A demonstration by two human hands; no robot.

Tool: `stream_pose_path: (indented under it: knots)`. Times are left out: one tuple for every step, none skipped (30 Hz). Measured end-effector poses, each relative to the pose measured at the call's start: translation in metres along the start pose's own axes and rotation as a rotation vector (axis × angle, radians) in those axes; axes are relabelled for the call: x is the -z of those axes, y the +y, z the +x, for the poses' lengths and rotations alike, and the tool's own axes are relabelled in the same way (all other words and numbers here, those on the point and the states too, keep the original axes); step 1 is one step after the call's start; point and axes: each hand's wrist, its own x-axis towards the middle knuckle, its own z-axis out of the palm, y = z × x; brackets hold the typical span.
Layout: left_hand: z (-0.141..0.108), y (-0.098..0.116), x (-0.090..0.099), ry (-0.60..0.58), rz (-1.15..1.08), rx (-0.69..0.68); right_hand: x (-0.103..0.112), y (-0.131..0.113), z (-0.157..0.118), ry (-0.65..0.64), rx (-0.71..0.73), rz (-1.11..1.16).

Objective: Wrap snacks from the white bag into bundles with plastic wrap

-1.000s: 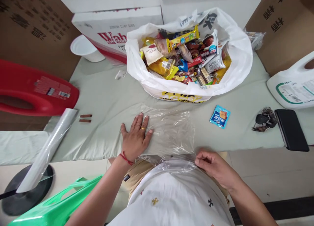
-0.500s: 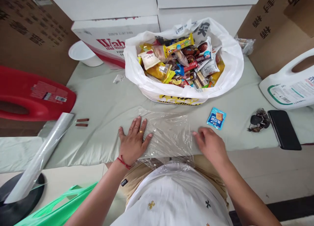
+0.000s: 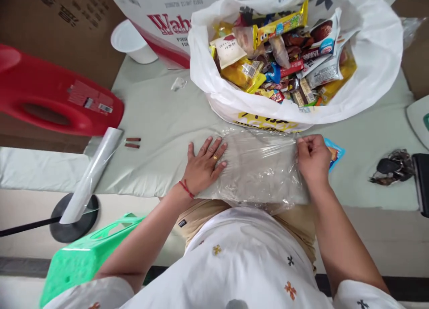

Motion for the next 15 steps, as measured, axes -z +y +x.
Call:
stream_pose_path:
  knots:
    - [0.003, 0.000, 0.000, -0.004, 0.000, -0.006, 0.005, -0.002, 0.003, -0.007, 0.055, -0.109]
    - [0.005, 0.000, 0.001, -0.008, -0.002, -0.008, 0.010, -0.006, 0.003, -0.011, 0.125, -0.228]
    - [0.006, 0.000, 0.001, -0.012, -0.005, -0.008, 0.017, -0.013, -0.001, -0.005, 0.207, -0.340]
    - [0.007, 0.000, 0.002, -0.014, -0.009, -0.007, 0.023, -0.022, -0.011, 0.024, 0.305, -0.420]
    - [0.007, 0.001, 0.002, -0.016, -0.013, -0.007, 0.029, -0.033, -0.024, 0.073, 0.411, -0.466]
    - [0.007, 0.001, 0.002, -0.016, -0.016, -0.006, 0.032, -0.046, -0.041, 0.129, 0.511, -0.472]
    - [0.006, 0.002, 0.003, -0.014, -0.019, -0.005, 0.032, -0.059, -0.061, 0.182, 0.645, -0.440]
    - [0.006, 0.002, 0.003, -0.013, -0.021, -0.004, 0.030, -0.071, -0.082, 0.104, 0.735, -0.401]
    - [0.006, 0.001, 0.003, -0.012, -0.023, -0.001, 0.023, -0.081, -0.102, -0.048, 0.824, -0.354]
    - [0.006, 0.001, 0.003, -0.012, -0.027, 0.004, 0.013, -0.088, -0.120, -0.227, 0.885, -0.338]
    - [0.006, 0.001, 0.004, -0.015, -0.034, 0.009, 0.000, -0.092, -0.135, -0.351, 0.888, -0.359]
    - [0.007, 0.000, 0.005, -0.022, -0.043, 0.014, -0.015, -0.093, -0.146, -0.428, 0.885, -0.395]
    - [0.007, 0.000, 0.006, -0.031, -0.055, 0.020, -0.030, -0.091, -0.154, -0.465, 0.874, -0.447]
    - [0.008, -0.001, 0.007, -0.042, -0.068, 0.025, -0.045, -0.087, -0.159, -0.467, 0.861, -0.501]
    - [0.008, -0.001, 0.008, -0.052, -0.082, 0.030, -0.059, -0.083, -0.161, -0.457, 0.859, -0.547]
